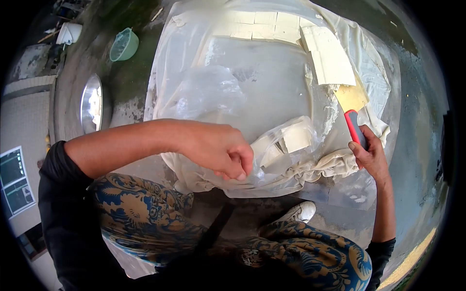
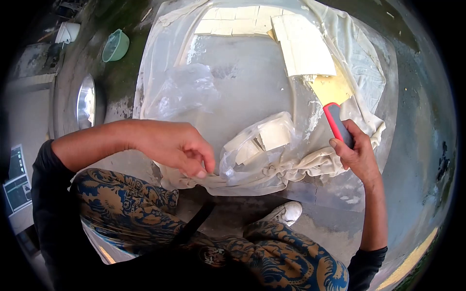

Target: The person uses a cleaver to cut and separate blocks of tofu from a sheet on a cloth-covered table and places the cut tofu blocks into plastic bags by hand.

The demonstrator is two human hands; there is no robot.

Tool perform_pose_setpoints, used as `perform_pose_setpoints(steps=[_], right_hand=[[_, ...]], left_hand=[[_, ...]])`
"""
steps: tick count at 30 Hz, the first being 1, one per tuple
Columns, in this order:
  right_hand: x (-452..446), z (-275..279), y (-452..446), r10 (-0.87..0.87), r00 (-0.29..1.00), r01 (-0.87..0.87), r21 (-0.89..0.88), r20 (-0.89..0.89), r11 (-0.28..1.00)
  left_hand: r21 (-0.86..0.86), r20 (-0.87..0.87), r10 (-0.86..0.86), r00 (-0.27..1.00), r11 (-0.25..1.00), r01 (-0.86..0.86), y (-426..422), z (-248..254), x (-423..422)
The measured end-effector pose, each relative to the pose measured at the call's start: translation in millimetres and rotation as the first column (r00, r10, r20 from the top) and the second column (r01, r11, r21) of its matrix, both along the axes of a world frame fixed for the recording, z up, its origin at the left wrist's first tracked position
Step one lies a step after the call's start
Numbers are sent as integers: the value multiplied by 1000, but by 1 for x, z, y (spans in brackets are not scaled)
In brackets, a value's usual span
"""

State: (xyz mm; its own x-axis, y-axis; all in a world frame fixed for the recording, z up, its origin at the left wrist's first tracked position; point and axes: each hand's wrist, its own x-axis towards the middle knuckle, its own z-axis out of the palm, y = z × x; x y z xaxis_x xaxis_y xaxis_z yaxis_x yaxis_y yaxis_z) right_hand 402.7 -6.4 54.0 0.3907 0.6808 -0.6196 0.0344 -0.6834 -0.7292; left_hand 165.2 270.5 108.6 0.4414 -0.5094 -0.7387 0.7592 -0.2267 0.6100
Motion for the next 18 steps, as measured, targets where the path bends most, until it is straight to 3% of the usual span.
perform_pose_setpoints(steps=[2, 4, 7, 9, 10, 12, 13, 14, 16, 17, 18], right_hand=[[-11, 16, 13, 25, 999, -25, 3, -20, 1000], [-21, 25, 23, 145, 989, -145, -17, -15, 989], [-32, 30, 32, 268, 963, -268, -59, -16, 962], [-40, 30, 38, 346, 938, -347, -74, -22, 935], [-44, 27, 40, 366, 930, -367, -79, -21, 927], [-52, 19, 38, 434, 900, -434, 3, 45, 901], [-54, 19, 41, 505, 857, -508, 0, 100, 861], [-58, 22, 44, 519, 850, -521, -2, 91, 854], [-65, 29, 52, 528, 847, -531, -127, -62, 838], [-65, 27, 50, 614, 789, -613, -67, 12, 788], [-66, 27, 52, 616, 788, -614, -69, 10, 787]], left_hand=[[349, 109, 222, 969, 904, -247, 46, 5, -16], [654, 459, 211, 863, 577, -489, 86, -18, -53], [692, 499, 216, 839, 484, -536, 86, -33, -88], [817, 568, -351, 744, 344, -462, 76, -59, -108], [815, 572, -333, 749, 337, -472, 73, -69, -114], [900, 408, -423, 809, 337, -278, 74, -89, -119], [863, 499, -444, 744, 332, -381, 75, -96, -122], [864, 496, -429, 754, 332, -379, 75, -103, -126], [786, 465, -34, 884, 475, -395, 79, -107, -128], [741, 501, 88, 861, 470, -479, 79, -107, -128], [740, 501, 91, 861, 472, -480, 82, -110, -130]])
